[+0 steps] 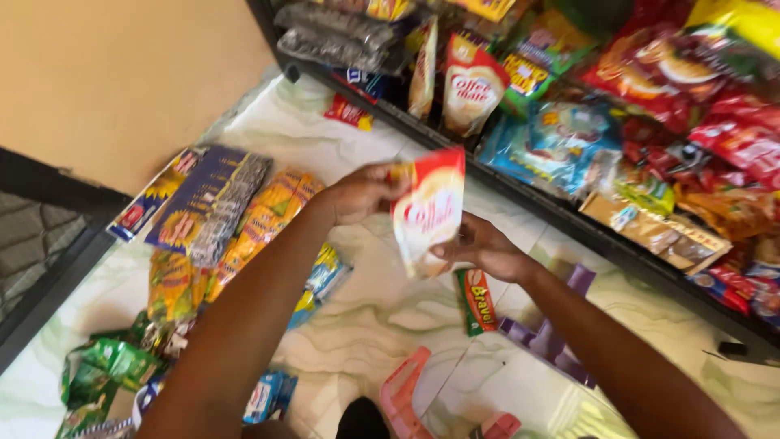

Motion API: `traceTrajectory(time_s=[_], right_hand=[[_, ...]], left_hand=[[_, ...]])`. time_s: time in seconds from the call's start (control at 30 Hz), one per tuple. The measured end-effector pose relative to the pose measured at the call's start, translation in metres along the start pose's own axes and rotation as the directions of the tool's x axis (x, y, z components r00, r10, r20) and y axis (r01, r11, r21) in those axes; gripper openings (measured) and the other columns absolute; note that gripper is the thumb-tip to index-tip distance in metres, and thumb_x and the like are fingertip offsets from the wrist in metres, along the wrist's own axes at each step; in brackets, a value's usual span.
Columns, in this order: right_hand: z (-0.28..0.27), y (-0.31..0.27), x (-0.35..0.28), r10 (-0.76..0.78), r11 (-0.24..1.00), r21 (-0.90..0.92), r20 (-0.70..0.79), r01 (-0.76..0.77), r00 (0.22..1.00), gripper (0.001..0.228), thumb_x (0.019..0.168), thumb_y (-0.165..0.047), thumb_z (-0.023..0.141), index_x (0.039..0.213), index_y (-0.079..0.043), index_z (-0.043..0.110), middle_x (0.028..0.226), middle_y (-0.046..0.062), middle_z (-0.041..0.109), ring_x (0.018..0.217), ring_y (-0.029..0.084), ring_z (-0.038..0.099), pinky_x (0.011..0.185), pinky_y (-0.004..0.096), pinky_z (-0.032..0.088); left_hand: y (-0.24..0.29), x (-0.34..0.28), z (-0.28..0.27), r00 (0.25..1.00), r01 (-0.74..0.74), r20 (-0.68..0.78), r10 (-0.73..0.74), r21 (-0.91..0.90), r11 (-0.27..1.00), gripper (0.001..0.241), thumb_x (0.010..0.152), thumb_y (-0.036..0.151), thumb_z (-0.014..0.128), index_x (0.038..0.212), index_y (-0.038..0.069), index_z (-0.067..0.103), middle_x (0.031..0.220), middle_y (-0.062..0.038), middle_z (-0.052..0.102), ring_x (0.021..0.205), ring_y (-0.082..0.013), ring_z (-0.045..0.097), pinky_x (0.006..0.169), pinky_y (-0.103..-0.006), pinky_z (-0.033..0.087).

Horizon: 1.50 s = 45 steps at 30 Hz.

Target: Organizing snack packages and sachets on a low shelf and the floor.

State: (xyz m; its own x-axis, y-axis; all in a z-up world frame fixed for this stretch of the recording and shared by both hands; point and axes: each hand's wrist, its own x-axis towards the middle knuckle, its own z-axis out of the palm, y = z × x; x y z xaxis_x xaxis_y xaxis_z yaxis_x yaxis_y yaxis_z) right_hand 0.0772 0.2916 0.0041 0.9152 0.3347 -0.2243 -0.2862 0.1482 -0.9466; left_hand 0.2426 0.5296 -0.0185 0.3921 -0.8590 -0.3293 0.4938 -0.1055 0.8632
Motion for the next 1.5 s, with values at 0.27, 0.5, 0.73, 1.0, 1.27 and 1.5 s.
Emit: traceTrajectory(time_s=[0.27, 0.5, 0.73, 1.0, 1.27, 1.5], right_hand=[[-0.013, -0.101, -0.016, 0.049, 0.963, -0.246, -0.254, -0.114, 0.966, 0.048, 0.093, -0.028, 0.07, 0.132, -0.004, 0.055, 0.113, 0.013, 0.073, 0.094, 0.02, 0.072, 0.081, 0.038, 0.063], [-0.021, -0.147, -0.039, -0.024, 0.842, -0.537, -0.135, -0.053, 0.99, 0.049, 0.099, -0.042, 0.058, 0.132, -0.006, 0.055, 0.114, 0.006, 0.073, 0.097, 0.013, 0.068, 0.083, 0.034, 0.058], [-0.039, -0.192, 0.003, -0.417, 0.641, -0.743, -0.13, 0.19, 0.9, 0.041, 0.104, -0.039, 0.055, 0.128, -0.007, 0.066, 0.105, 0.004, 0.075, 0.091, 0.013, 0.064, 0.084, 0.033, 0.054], [-0.055, -0.252, 0.012, -0.338, 0.847, -0.481, -0.161, 0.225, 0.927, 0.044, 0.096, -0.038, 0.064, 0.127, -0.006, 0.069, 0.11, 0.004, 0.074, 0.096, 0.017, 0.068, 0.081, 0.036, 0.056], [-0.056, -0.275, 0.003, -0.495, 0.723, -0.585, -0.065, 0.369, 0.867, 0.045, 0.099, -0.04, 0.062, 0.128, -0.006, 0.067, 0.11, 0.008, 0.073, 0.093, 0.018, 0.063, 0.081, 0.036, 0.052], [-0.074, -0.264, 0.008, -0.659, 0.703, -0.553, -0.27, 0.447, 0.702, 0.051, 0.105, -0.046, 0.048, 0.121, -0.002, 0.069, 0.106, 0.003, 0.076, 0.098, 0.01, 0.067, 0.089, 0.028, 0.055]], left_hand=[[0.04, 0.045, 0.08, 0.889, -0.43, -0.202, 0.41, -0.066, 0.901, 0.055, 0.092, 0.045, 0.072, 0.135, 0.011, 0.06, 0.127, -0.004, 0.069, 0.112, -0.0157, 0.066, 0.098, -0.0397, 0.053], [0.085, 0.033, 0.137, 0.773, -0.35, -0.371, 0.514, 0.427, 0.834, 0.069, 0.097, 0.062, 0.06, 0.125, 0.0, 0.073, 0.114, -0.01, 0.078, 0.105, -0.0161, 0.07, 0.092, -0.0344, 0.057], [0.176, 0.02, 0.147, 0.568, -0.398, -0.392, 0.724, 0.639, 0.658, 0.059, 0.092, 0.051, 0.069, 0.128, 0.005, 0.066, 0.116, -0.007, 0.075, 0.106, -0.0151, 0.07, 0.092, -0.0322, 0.056], [0.24, 0.024, 0.118, 0.802, -0.505, -0.139, 0.58, 0.36, 0.785, 0.054, 0.09, 0.025, 0.08, 0.134, 0.0, 0.062, 0.125, -0.01, 0.071, 0.114, -0.0212, 0.067, 0.099, -0.0394, 0.055], [0.285, 0.003, 0.144, 0.86, -0.376, -0.12, 0.495, 0.505, 0.777, 0.067, 0.082, 0.027, 0.083, 0.14, 0.004, 0.058, 0.134, -0.01, 0.068, 0.122, -0.0215, 0.065, 0.102, -0.0395, 0.053], [0.296, 0.004, 0.168, 0.925, -0.295, 0.001, 0.379, 0.632, 0.717, 0.078, 0.081, 0.024, 0.08, 0.147, 0.007, 0.042, 0.139, -0.011, 0.061, 0.117, -0.0228, 0.064, 0.091, -0.0444, 0.057]])
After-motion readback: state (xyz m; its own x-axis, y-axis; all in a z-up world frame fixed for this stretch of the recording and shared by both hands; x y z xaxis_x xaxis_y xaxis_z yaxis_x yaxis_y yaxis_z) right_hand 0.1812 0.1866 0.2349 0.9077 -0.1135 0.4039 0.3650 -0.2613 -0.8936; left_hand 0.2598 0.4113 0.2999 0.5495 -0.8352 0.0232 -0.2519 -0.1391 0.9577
